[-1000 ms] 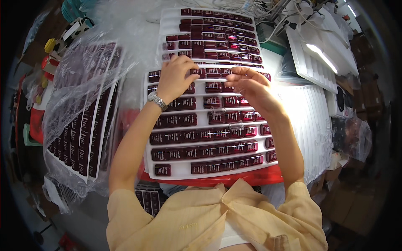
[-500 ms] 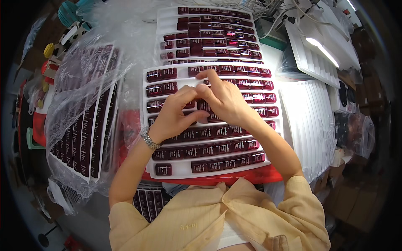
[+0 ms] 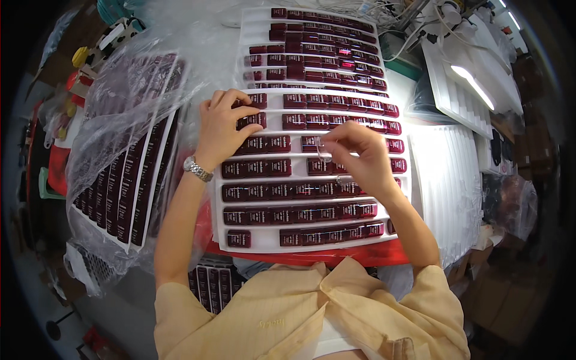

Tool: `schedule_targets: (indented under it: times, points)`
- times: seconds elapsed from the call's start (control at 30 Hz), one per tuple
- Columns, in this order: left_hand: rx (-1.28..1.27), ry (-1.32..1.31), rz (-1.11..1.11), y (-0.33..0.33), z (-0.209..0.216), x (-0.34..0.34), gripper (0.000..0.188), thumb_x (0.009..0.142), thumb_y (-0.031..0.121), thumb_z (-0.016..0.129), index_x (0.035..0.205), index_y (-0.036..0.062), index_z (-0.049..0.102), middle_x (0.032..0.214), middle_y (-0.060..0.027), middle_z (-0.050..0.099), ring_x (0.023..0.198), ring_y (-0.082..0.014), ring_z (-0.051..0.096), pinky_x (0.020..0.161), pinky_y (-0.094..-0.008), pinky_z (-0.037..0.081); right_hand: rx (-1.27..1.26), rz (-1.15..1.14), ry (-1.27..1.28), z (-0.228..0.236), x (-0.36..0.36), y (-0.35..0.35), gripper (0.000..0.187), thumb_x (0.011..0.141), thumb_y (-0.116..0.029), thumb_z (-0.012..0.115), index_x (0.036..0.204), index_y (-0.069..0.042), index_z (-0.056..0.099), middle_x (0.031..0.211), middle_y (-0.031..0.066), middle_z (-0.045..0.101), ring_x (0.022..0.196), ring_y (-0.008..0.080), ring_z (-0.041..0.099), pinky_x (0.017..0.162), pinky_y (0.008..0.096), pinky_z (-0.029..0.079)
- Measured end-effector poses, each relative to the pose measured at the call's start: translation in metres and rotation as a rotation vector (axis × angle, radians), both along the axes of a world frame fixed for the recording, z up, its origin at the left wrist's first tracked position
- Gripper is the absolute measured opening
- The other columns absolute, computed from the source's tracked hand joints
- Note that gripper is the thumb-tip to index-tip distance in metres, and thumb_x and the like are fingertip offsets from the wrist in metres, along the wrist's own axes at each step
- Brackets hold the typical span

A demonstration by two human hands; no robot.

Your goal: The person places individual lipstick tubes into a white plastic tray with molded slots. They pick up the lipsticks from a nearby pile and arrange them in rows within the tray, filling the compartments systematically.

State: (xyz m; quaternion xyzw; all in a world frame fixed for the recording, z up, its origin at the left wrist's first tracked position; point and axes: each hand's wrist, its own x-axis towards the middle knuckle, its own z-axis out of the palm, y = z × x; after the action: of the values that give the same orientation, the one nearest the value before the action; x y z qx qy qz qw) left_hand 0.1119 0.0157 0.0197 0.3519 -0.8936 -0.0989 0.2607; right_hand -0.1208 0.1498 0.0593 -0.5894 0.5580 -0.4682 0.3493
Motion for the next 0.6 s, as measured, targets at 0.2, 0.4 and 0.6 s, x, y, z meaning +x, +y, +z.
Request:
schedule_targets:
  times: [0.2,0.4,0.6]
  points:
    - [0.673,0.723,-0.233,0.059,0.017,-0.031,0.036,0.076,0.004,0.075,0.107,0.0025,0.058,0.099,-0.0044,0.062,0.089,-0.0118,0.06,0.081,-0.0265,0.048,-0.334,-0.165,0.021,0.017,0.028,-0.014,0.008,0.079,0.003,0.069,0.086,0.002,0.066,0.07,0.0052,0.065,0.062,0.006,0.061,0.054,0.0189,0.047]
    - [0.898,0.793,-0.244,0.081,0.014,-0.033,0.037,0.078,0.001,0.073,0.111,0.0003,0.055,0.1,-0.0054,0.061,0.091,-0.0117,0.059,0.086,-0.0272,0.048,-0.395,-0.095,0.255,0.018,0.021,0.003,0.011,0.078,-0.001,0.072,0.085,0.002,0.065,0.074,0.0097,0.066,0.058,0.0153,0.064,0.051,0.0253,0.05]
    - [0.799,0.662,-0.087,0.074,0.018,-0.036,0.033,0.077,0.001,0.072,0.108,0.0018,0.059,0.105,-0.0061,0.058,0.101,-0.018,0.056,0.088,-0.0316,0.046,-0.112,0.103,0.214,0.028,0.009,0.017,0.019,0.083,-0.007,0.068,0.099,0.001,0.065,0.078,0.012,0.066,0.059,0.0178,0.063,0.051,0.0266,0.048]
